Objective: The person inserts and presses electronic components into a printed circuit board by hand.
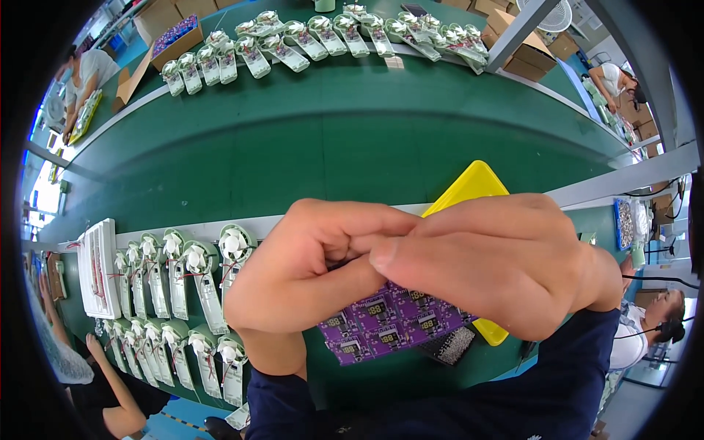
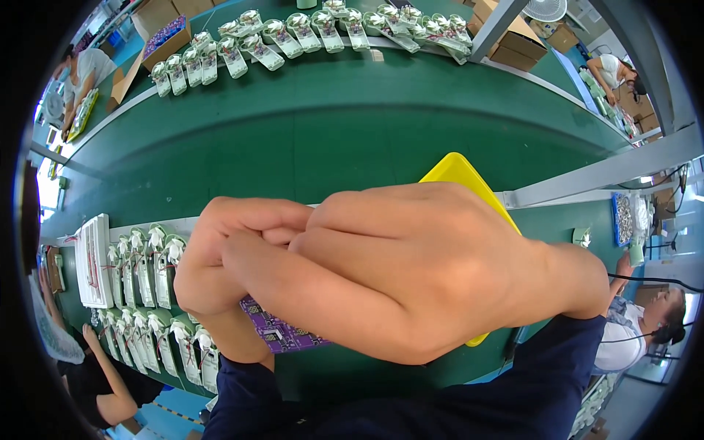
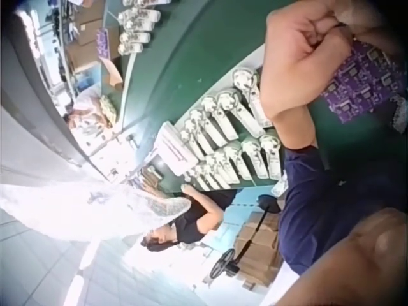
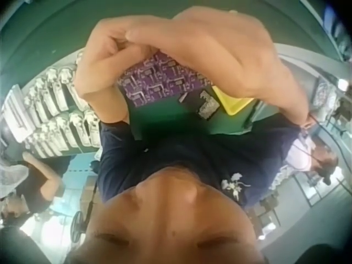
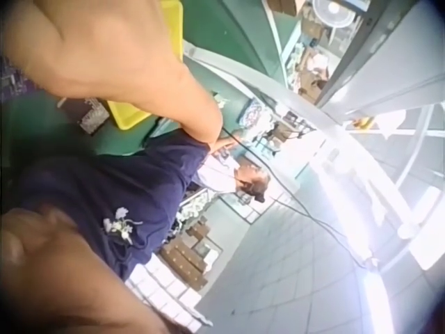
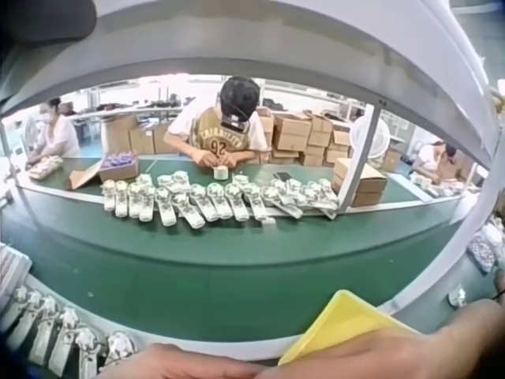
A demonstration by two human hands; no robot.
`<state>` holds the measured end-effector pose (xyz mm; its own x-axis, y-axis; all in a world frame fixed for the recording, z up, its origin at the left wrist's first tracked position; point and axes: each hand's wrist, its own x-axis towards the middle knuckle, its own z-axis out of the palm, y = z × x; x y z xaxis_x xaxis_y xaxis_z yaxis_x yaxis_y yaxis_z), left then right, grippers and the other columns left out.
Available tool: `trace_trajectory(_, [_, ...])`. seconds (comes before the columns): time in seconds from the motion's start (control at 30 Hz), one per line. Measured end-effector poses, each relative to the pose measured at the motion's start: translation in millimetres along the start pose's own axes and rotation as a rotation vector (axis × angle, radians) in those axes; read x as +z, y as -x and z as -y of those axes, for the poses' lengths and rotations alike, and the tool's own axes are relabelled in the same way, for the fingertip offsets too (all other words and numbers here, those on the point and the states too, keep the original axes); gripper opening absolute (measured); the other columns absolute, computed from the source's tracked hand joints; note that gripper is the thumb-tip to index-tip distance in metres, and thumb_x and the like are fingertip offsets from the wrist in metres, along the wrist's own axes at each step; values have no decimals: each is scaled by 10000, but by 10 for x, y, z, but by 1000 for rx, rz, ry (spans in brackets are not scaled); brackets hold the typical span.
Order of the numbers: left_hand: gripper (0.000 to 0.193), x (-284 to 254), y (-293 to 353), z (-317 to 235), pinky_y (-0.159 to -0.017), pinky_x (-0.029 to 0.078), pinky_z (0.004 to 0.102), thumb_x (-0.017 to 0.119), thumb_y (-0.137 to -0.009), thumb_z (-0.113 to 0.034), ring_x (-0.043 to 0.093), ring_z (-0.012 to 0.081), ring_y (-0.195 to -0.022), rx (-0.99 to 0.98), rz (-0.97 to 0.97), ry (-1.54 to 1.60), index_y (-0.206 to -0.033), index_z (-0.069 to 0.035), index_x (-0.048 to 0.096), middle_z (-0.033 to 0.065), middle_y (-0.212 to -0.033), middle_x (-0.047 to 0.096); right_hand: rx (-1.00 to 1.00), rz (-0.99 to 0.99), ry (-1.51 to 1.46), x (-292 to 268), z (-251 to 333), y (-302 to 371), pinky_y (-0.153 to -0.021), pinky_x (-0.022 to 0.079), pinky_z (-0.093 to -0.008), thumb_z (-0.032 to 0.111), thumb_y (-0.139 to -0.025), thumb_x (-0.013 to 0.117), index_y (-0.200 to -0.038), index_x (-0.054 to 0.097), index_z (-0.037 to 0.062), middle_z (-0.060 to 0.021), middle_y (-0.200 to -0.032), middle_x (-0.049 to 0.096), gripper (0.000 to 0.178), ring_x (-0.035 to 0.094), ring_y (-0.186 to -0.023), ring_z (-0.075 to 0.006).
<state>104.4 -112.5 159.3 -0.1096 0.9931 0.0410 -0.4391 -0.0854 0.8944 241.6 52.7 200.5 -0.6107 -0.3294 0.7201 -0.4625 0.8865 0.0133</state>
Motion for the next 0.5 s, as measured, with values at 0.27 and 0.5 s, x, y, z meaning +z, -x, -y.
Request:
trace_trajectory(0.27, [419,5,-13,31,-891,512,238,461,-932,164,660,142,-1073,17,37,-12,-1344,134,536,167,-1173,698,-39,101,-120,-76,-28,32,-568,608,-286,37,-738,730,-983,675,-76,-140,-773,727,276,733,-684,-242])
trace_trajectory(0.5, [436,-10,-32,62,-861,490,215,438,-924,174,645,121,-1074,29,102,28,-1348,131,530,159,-1169,696,6,-35,-64,10,48,51,-486,558,-257,74,-676,762,-915,707,-35,-108,-715,726,268,729,-620,-226])
